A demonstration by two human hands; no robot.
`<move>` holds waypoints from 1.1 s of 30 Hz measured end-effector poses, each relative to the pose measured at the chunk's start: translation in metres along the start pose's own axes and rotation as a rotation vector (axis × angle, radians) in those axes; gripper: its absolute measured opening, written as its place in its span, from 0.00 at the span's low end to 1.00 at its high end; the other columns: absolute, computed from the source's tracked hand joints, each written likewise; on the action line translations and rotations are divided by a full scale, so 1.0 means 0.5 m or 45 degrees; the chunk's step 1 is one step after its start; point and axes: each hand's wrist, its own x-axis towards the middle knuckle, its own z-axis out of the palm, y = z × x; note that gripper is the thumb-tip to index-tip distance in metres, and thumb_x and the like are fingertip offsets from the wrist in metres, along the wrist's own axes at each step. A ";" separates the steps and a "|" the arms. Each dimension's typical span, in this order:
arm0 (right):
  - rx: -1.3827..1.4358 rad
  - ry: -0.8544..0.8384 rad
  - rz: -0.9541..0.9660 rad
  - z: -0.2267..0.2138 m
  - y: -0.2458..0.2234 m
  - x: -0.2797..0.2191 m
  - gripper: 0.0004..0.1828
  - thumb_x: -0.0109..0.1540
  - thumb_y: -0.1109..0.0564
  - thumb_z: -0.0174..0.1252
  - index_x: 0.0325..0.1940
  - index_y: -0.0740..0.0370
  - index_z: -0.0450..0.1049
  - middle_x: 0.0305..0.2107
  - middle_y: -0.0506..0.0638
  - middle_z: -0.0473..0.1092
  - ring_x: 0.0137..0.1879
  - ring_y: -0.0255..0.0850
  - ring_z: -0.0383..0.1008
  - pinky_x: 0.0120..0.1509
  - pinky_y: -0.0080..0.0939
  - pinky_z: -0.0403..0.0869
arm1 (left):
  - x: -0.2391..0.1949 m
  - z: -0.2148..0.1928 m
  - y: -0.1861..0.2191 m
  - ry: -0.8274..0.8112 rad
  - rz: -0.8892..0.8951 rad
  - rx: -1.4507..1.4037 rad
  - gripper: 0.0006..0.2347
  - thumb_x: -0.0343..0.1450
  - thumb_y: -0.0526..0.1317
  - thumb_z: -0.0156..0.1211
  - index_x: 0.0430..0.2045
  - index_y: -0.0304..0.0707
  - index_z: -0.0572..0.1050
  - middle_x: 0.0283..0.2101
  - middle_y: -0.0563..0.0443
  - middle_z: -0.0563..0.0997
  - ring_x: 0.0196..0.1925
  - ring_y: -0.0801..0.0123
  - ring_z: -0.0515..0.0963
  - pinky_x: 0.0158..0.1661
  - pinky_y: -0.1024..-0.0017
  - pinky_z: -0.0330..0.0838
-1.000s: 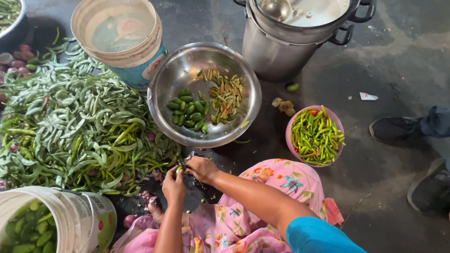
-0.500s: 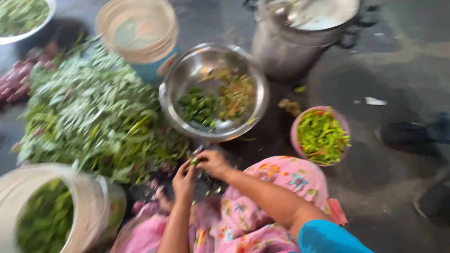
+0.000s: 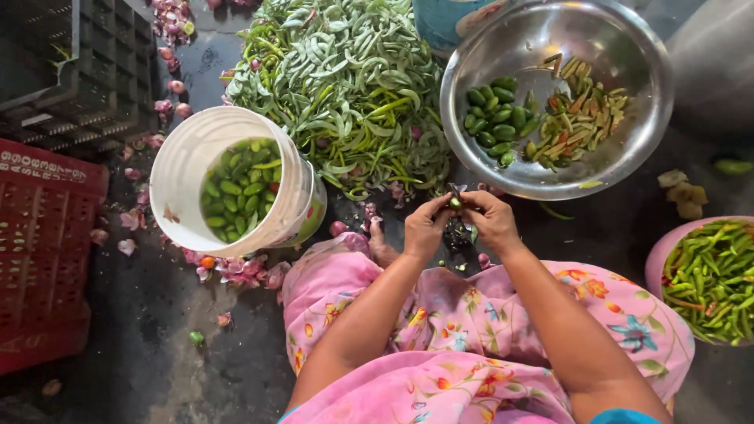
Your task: The person sits on the floor and peels small green vegetables by hand, removing the skin and placing the peeled items into a metal bowl. The discarded peels are placed in a separate pile on the floor.
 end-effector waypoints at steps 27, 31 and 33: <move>0.650 0.146 0.478 0.005 0.165 0.085 0.14 0.66 0.61 0.61 0.54 0.71 0.79 0.40 0.52 0.79 0.40 0.36 0.79 0.48 0.36 0.79 | 0.057 0.038 -0.165 0.216 -0.659 -0.526 0.09 0.71 0.33 0.65 0.44 0.29 0.81 0.33 0.53 0.84 0.27 0.80 0.78 0.25 0.81 0.69; 0.587 0.170 0.404 0.003 0.166 0.081 0.13 0.66 0.62 0.58 0.53 0.70 0.78 0.39 0.50 0.79 0.38 0.35 0.79 0.45 0.35 0.78 | 0.054 0.044 -0.184 0.197 -0.517 -0.618 0.09 0.72 0.32 0.64 0.45 0.28 0.81 0.31 0.53 0.82 0.25 0.80 0.76 0.26 0.81 0.68; 0.493 0.186 0.368 0.004 0.179 0.090 0.12 0.67 0.62 0.56 0.53 0.69 0.78 0.39 0.49 0.78 0.38 0.35 0.79 0.44 0.35 0.78 | 0.064 0.048 -0.207 0.191 -0.478 -0.606 0.09 0.73 0.32 0.63 0.45 0.28 0.80 0.30 0.54 0.81 0.25 0.80 0.75 0.26 0.81 0.67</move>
